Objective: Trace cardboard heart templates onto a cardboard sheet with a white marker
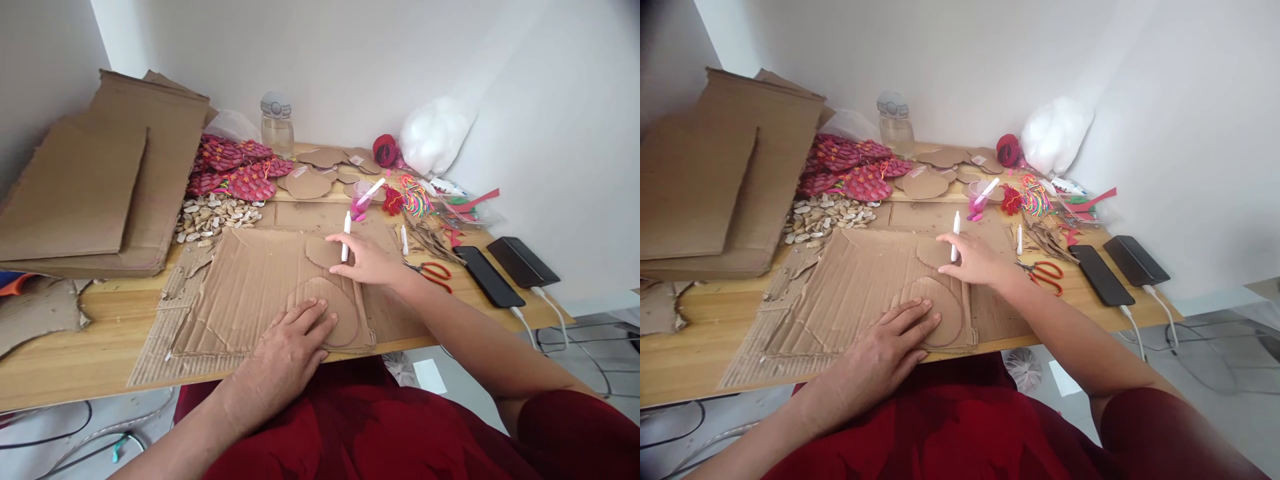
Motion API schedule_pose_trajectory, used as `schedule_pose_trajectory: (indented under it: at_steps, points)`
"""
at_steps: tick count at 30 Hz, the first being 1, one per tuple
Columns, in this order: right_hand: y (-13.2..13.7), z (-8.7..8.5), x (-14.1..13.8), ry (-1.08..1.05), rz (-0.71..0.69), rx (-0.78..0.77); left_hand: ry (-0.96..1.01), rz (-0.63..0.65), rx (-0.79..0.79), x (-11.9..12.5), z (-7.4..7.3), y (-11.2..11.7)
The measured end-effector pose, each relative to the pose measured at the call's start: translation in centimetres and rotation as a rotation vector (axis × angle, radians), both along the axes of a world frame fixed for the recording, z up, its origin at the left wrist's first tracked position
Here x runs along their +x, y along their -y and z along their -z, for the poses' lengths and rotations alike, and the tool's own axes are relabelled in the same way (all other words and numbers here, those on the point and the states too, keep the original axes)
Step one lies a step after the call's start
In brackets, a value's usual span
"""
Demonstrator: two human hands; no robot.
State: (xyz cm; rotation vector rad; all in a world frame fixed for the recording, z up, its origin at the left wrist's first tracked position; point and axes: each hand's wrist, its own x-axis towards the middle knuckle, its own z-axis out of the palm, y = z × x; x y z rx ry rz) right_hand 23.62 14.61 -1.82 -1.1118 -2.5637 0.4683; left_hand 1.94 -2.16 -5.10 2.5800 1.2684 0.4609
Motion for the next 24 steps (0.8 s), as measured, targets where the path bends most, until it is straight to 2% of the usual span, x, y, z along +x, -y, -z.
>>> schedule_pose_trajectory:
  at_steps: [5, 10, 16, 21, 24]
  points:
    - [-0.3, 0.2, 0.3, 0.041, 0.015, 0.031, 0.005, -0.014, -0.001, 0.0, 0.0, -0.1]
    - [-0.2, -0.7, 0.9, 0.122, 0.007, 0.055, 0.009, -0.009, 0.017, 0.0, 0.0, 0.0]
    - [-0.1, -1.6, 0.6, 0.037, 0.021, 0.061, 0.009, -0.018, -0.004, 0.0, -0.2, 0.1]
    - [-0.3, -0.6, -0.6, 0.05, -0.051, -0.032, -0.002, -0.014, -0.035, 0.0, -0.4, 0.0]
    - [-0.6, 0.1, -0.6, 0.069, -0.083, -0.027, 0.003, -0.018, -0.037, 0.0, -0.5, 0.0]
